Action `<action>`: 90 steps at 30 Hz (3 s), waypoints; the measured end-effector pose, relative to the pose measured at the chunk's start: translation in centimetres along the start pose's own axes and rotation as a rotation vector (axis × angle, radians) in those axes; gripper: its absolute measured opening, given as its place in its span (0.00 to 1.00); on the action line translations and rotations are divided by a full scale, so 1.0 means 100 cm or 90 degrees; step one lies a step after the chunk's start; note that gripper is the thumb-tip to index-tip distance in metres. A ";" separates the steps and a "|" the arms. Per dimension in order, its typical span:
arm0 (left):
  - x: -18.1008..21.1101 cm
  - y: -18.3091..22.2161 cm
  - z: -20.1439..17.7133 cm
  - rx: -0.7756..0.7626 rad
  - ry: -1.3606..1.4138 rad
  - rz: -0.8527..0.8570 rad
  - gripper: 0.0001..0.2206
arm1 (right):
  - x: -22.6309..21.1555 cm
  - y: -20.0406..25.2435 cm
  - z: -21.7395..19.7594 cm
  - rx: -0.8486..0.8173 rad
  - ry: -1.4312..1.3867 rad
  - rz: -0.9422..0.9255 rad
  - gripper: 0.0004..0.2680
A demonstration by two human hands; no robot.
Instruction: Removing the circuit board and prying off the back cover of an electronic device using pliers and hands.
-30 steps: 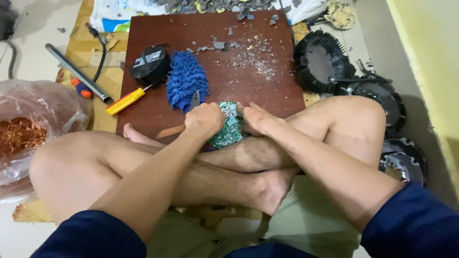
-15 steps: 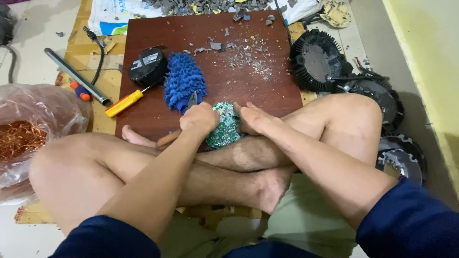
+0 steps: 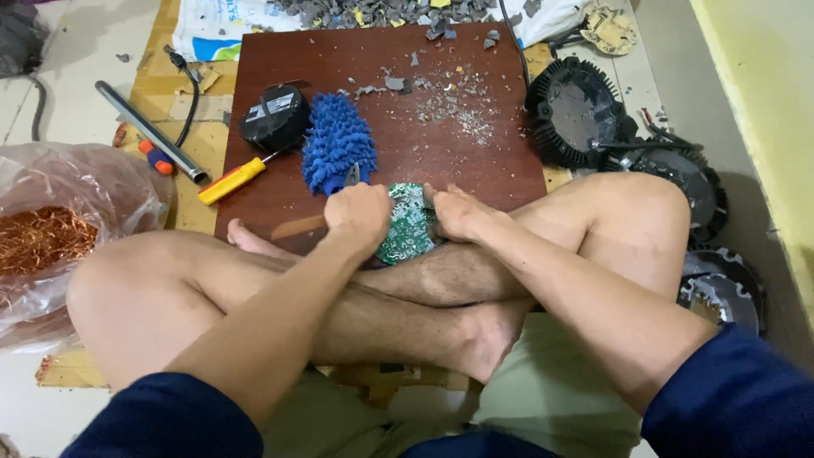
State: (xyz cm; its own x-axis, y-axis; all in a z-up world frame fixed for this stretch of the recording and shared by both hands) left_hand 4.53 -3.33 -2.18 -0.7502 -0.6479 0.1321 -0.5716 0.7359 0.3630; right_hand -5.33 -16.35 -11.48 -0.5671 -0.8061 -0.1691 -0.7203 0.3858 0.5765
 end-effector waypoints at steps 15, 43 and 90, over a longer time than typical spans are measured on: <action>0.004 -0.008 0.010 -0.003 0.065 -0.045 0.17 | -0.018 0.031 -0.023 -0.026 0.014 -0.037 0.32; 0.007 -0.010 0.011 0.011 0.016 -0.003 0.16 | -0.017 0.045 -0.025 -0.012 0.031 0.006 0.35; -0.056 -0.008 0.035 0.322 0.027 0.032 0.06 | 0.238 0.096 -0.117 0.459 -1.337 0.131 0.16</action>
State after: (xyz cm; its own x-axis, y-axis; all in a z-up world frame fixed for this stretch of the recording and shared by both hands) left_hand 8.05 0.44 -6.41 -0.7725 -0.6092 0.1791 -0.6327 0.7625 -0.1351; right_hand -21.04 -37.05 -0.65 0.2367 0.5524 -0.7993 -0.3154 0.8218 0.4745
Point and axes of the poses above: each hand's wrist, its own y-axis away from the middle knuckle, its own z-axis out of the palm, x = y × z, the point moved 6 cm from there along -y, towards the middle knuckle, and after that the axes turned 7 degrees about y, right-handed, at the moved point
